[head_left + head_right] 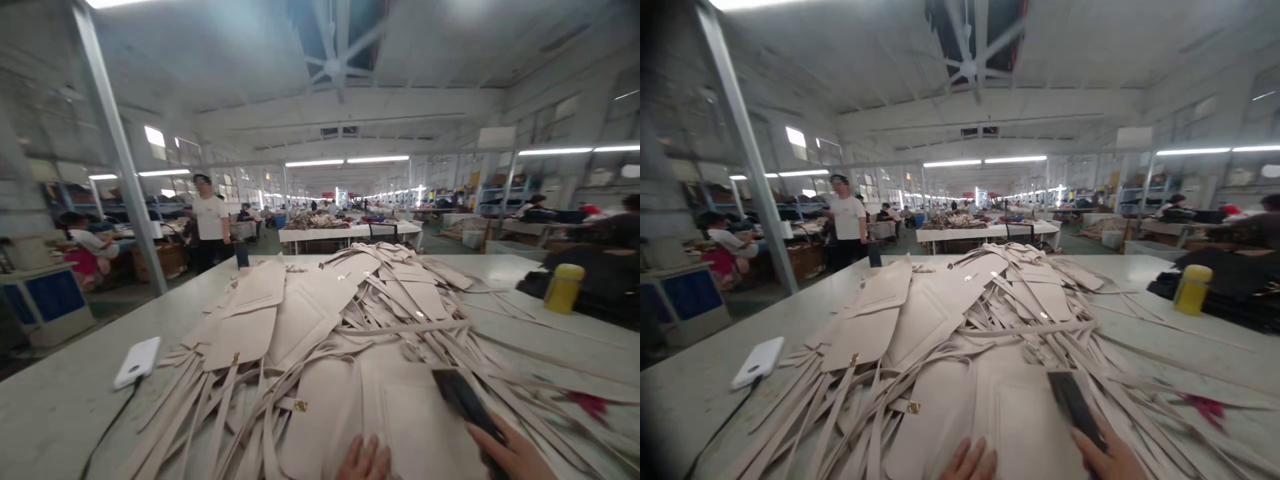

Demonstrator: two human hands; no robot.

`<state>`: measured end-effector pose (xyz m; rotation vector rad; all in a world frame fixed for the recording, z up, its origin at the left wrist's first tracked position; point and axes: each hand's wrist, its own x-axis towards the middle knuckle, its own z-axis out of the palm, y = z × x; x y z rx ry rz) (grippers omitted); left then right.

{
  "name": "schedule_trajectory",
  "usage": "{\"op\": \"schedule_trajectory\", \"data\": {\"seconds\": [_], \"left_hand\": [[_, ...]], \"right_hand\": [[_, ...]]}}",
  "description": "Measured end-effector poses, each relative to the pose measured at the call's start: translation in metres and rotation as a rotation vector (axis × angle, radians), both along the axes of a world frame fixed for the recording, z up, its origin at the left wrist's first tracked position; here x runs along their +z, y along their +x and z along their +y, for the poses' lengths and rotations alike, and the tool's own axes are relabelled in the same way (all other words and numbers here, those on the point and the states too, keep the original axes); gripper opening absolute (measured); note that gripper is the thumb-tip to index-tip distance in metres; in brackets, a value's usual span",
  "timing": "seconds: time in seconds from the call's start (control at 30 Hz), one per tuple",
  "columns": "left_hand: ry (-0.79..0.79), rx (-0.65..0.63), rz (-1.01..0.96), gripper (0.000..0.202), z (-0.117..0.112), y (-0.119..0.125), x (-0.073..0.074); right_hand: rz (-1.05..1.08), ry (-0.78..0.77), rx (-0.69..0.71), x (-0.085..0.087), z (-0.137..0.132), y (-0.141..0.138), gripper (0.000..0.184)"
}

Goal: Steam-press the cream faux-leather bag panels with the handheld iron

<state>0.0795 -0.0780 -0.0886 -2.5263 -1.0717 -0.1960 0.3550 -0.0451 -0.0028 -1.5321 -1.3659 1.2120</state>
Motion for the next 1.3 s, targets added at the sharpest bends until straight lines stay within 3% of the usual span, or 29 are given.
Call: {"op": "schedule_trajectory", "data": {"seconds": [0.03,0.07,0.2,0.33,0.53,0.63,0.8,0.97,1.03,1.13,1.2,1.3], "left_hand": [[0.064,-0.055,0.018,0.041,-0.004,-0.002,0.004],[0.128,-0.094,0.024,0.039,-0.008,-0.003,0.007],[0.187,-0.143,-0.018,0.038,-0.012,-0.007,0.019],[0.109,-0.143,-0.054,0.041,-0.009,-0.007,0.018],[0.097,-0.149,-0.055,0.039,-0.007,-0.007,0.013],[0.104,-0.159,-0.074,0.037,-0.008,-0.008,0.014],[0.159,-0.142,-0.125,0.034,-0.01,-0.008,0.007],[0.265,-0.175,-0.228,0.035,-0.006,-0.005,0.0],[0.199,-0.195,-0.247,0.04,-0.006,-0.005,0.005],[-0.073,-0.178,-0.351,0.056,-0.009,-0.01,0.024],[-0.262,-0.122,-0.483,0.057,-0.01,-0.014,0.039],[-0.443,-0.085,-0.608,0.044,-0.009,-0.019,0.058]], "right_hand": [[0.013,-0.032,0.019,0.007,-0.004,-0.007,0.048],[0.045,-0.091,0.139,0.013,-0.007,-0.013,0.05],[0.067,-0.244,0.432,0.034,0.0,-0.04,0.034],[0.059,-0.308,0.442,0.038,0.036,-0.06,0.023],[0.063,-0.241,0.378,0.03,0.086,-0.103,0.016],[0.065,-0.188,0.367,0.034,0.087,-0.117,0.019],[0.042,-0.249,0.45,0.043,0.073,-0.107,0.021],[-0.053,-0.355,0.495,0.044,0.095,-0.121,0.015],[-0.086,-0.346,0.485,0.044,0.109,-0.136,0.016],[-0.123,-0.28,0.437,0.046,0.118,-0.148,0.017],[-0.134,-0.205,0.38,0.046,0.113,-0.143,0.018],[-0.113,-0.106,0.295,0.045,0.09,-0.119,0.024]]}}
